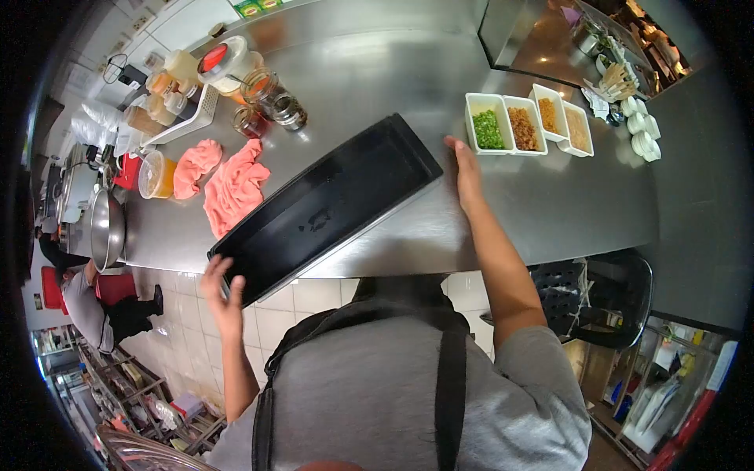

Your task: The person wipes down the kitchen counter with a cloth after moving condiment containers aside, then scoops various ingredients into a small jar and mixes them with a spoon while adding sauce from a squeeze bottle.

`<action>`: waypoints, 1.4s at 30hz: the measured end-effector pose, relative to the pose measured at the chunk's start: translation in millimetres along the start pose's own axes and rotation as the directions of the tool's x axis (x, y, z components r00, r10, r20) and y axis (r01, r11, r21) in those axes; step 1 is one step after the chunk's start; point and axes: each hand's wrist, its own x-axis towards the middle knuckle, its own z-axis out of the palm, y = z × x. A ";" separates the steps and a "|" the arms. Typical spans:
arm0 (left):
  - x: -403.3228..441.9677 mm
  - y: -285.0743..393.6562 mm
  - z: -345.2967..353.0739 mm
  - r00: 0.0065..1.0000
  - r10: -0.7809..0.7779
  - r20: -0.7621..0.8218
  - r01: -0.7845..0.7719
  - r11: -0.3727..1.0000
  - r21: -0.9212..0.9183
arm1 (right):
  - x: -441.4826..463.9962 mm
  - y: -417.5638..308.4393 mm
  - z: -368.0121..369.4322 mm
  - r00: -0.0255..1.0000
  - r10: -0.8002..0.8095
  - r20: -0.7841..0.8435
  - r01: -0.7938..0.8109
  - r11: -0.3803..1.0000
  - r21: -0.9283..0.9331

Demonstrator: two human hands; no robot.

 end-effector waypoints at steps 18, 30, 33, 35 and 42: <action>-2.4 -54.5 42.6 0.686 -0.383 0.619 0.676 0.650 -0.347 | -170.2 -63.7 -82.5 0.833 0.526 -0.172 -0.550 0.823 -0.143; 180.7 -82.9 93.6 0.941 0.107 0.322 0.052 0.892 -0.449 | -294.3 -46.2 -320.4 0.510 0.721 -0.469 -0.616 0.687 0.386; 194.1 -127.1 110.1 0.954 0.131 0.268 -0.198 0.951 0.239 | -317.3 -42.0 -351.8 0.519 0.701 -0.490 -0.577 0.709 0.404; 175.3 -134.5 135.2 0.960 0.032 0.279 -0.181 0.830 0.528 | -332.7 -37.2 -374.0 0.589 0.676 -0.443 -0.496 0.735 0.462; 74.0 24.4 196.8 0.875 0.339 0.346 -0.453 0.825 0.338 | -386.5 -34.9 -449.6 0.376 0.667 -0.643 -0.409 0.742 0.531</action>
